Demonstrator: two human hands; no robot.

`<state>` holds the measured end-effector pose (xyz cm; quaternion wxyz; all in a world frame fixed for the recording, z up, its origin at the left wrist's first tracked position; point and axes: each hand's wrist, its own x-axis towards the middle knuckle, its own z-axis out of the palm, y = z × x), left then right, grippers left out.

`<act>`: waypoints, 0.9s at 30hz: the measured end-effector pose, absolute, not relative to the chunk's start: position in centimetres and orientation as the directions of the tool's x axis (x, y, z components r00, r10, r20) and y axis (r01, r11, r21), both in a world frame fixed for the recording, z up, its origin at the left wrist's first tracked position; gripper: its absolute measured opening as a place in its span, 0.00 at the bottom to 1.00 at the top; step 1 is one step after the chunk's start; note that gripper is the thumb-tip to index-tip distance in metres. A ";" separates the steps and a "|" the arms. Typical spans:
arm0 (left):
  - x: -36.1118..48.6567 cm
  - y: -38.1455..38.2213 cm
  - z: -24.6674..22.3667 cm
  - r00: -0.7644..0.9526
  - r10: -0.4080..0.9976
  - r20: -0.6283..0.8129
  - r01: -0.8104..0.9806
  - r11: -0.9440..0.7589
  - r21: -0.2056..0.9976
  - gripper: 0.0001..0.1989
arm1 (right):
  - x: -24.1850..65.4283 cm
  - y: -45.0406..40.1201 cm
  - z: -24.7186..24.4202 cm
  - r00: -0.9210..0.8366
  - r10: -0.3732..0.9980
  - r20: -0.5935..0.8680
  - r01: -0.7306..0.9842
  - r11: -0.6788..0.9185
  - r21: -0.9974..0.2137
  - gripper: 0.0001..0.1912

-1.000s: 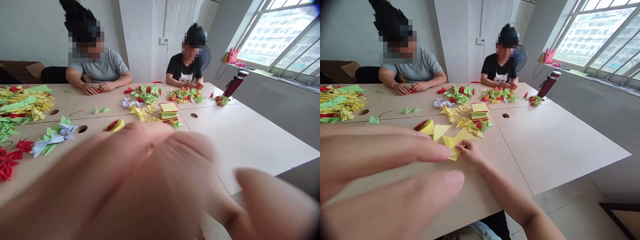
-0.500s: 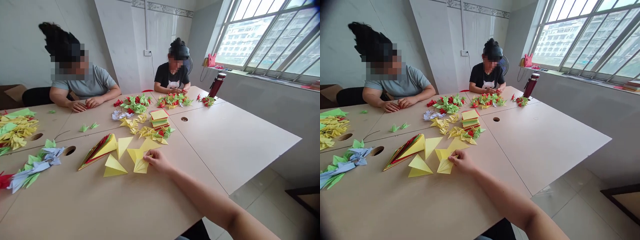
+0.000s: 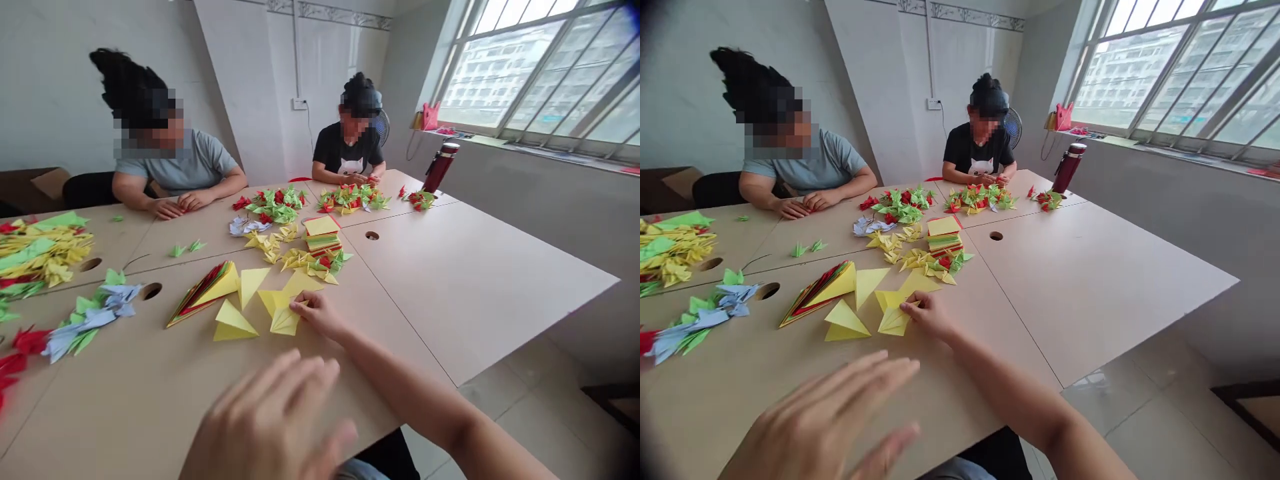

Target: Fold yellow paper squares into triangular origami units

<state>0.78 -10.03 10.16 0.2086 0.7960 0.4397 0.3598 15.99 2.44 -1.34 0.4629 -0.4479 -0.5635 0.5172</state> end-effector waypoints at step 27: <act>-1.7 -0.1 1.5 0.263 0.930 -0.258 -0.100 0.292 0.951 0.17 | 16.1 2.0 -0.6 -0.019 0.958 0.287 0.134 0.287 -0.948 0.15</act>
